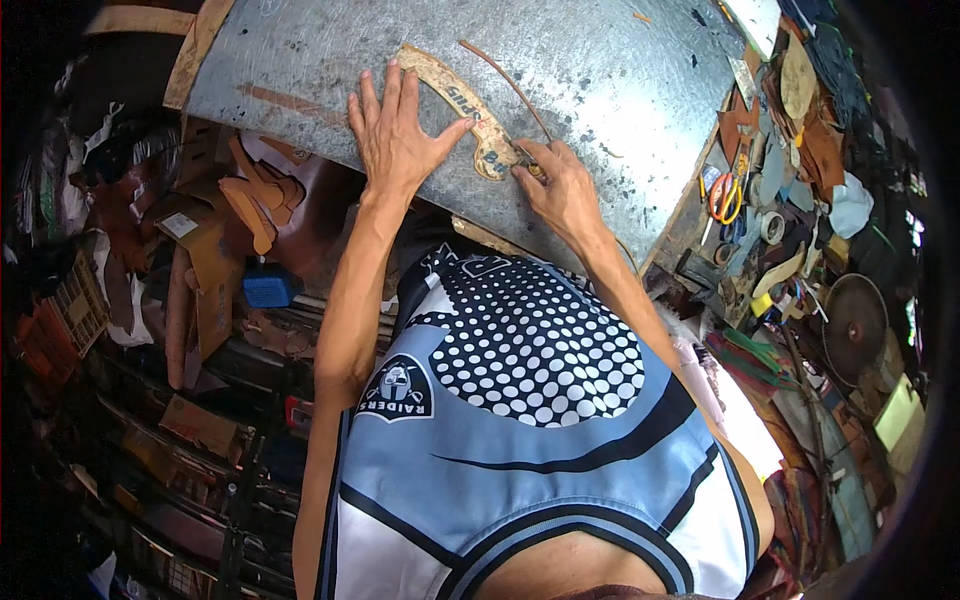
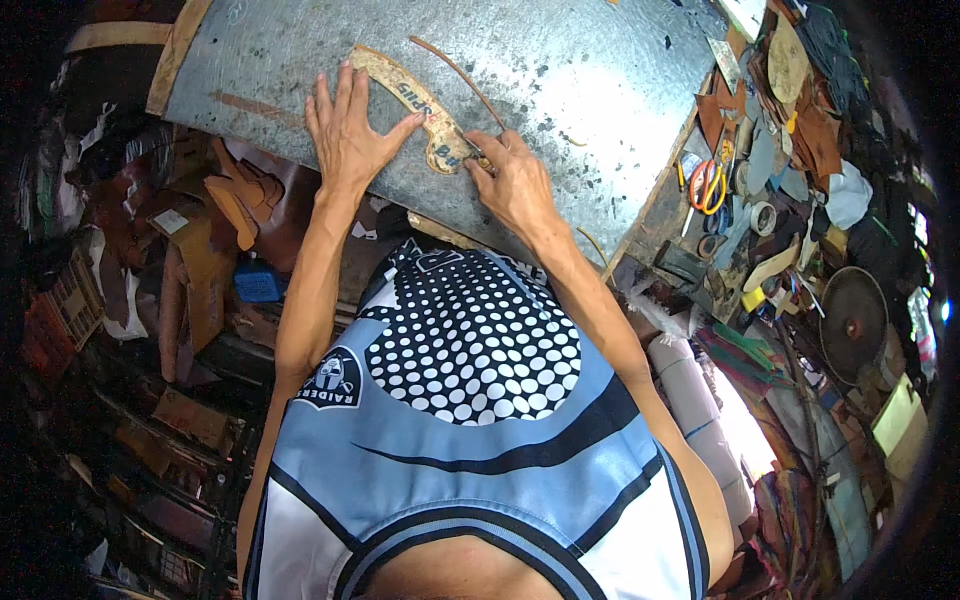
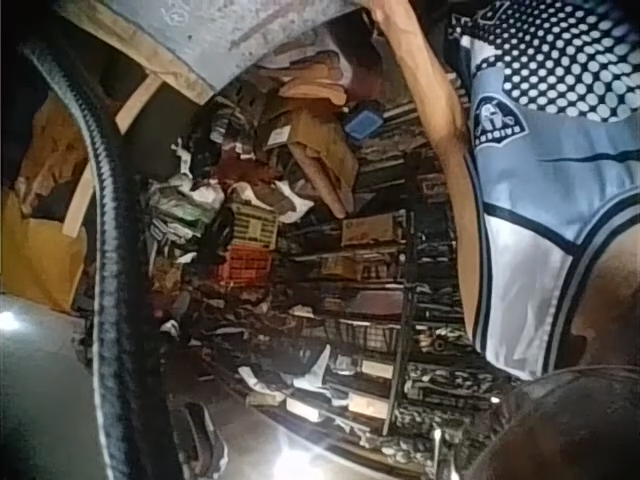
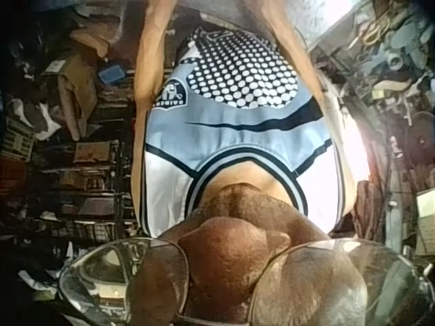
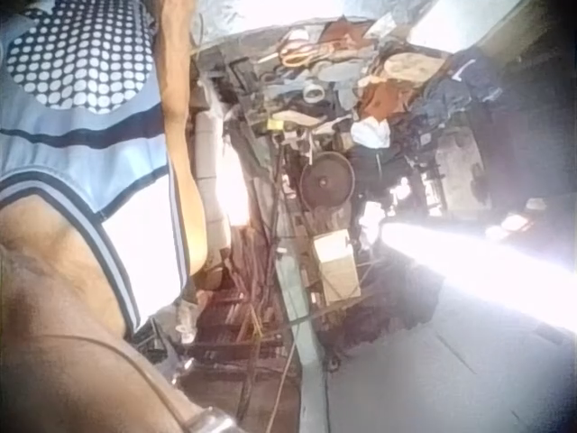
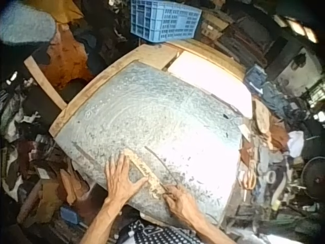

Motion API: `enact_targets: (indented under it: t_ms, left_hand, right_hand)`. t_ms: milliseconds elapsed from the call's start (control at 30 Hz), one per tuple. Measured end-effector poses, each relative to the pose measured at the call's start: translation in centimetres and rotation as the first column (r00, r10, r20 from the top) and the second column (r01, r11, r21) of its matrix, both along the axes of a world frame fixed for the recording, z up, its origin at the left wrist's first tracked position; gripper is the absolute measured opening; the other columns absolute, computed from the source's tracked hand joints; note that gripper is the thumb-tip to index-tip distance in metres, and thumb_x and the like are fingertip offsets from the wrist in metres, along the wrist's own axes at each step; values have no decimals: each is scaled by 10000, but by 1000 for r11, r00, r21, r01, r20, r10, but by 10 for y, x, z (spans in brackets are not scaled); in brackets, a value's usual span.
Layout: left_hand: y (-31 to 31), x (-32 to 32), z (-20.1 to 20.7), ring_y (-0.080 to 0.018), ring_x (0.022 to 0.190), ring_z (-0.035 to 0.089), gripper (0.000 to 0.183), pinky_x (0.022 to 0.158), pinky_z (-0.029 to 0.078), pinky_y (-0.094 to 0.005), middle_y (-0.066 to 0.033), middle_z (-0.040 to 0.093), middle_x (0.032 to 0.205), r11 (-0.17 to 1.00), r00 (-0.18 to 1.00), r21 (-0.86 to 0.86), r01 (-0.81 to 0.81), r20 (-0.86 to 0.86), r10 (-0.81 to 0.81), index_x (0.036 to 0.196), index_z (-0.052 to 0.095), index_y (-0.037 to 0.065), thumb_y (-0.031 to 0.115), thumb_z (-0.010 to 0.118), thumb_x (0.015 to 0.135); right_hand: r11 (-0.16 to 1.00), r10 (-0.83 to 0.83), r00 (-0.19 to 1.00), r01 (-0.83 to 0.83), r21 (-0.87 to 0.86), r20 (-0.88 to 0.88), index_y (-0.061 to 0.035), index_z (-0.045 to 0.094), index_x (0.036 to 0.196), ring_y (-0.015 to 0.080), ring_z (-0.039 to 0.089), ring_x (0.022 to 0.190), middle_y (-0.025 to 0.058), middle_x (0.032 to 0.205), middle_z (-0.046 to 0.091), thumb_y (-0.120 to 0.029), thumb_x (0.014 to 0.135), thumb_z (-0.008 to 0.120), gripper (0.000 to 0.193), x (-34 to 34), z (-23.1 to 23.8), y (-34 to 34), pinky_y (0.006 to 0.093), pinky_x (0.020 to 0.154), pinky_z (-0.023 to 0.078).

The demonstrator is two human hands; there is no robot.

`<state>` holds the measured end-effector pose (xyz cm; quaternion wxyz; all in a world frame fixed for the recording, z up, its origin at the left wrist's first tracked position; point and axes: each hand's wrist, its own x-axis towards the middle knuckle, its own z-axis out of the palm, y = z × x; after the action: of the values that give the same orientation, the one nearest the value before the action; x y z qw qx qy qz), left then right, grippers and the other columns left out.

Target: The worker is trimming excess material from leather shoe components and applying adhesive to prepare them for assembly.

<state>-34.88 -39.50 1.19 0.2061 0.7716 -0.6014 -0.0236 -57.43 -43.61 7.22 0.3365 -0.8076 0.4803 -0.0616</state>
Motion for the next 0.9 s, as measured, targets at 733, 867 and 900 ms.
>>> enact_targets:
  t_ms: [733, 867, 900]
  left_hand:
    - [2, 1, 8, -461, 1430, 214, 918, 1147, 121, -617, -223, 332, 1528, 998, 999, 59, 10, -52, -7, 1369, 499, -22, 624, 711, 752]
    - [2, 1, 6, -461, 1431, 209, 911, 1142, 116, -628, -210, 328, 1535, 998, 999, 66, 12, -54, -8, 1367, 505, -23, 623, 706, 757]
    - [3, 0, 6, -460, 1431, 208, 910, 1142, 113, -629, -214, 326, 1534, 998, 998, 61, 11, -58, -8, 1366, 505, -24, 624, 705, 758]
  right_hand:
    - [989, -108, 992, 101, 104, 63, -30, 661, 1125, 351, 640, 794, 172, 953, 613, -137, 863, 690, 284, 3, -2, 0, 438, 692, 515]
    - [992, -104, 992, 98, 83, 71, -26, 660, 1128, 350, 640, 793, 174, 952, 612, -143, 864, 689, 290, 0, -9, 2, 439, 692, 514]
    - [995, -86, 994, 81, 59, 71, -24, 659, 1132, 350, 640, 794, 174, 952, 612, -147, 866, 687, 294, 0, -10, 2, 438, 693, 515]
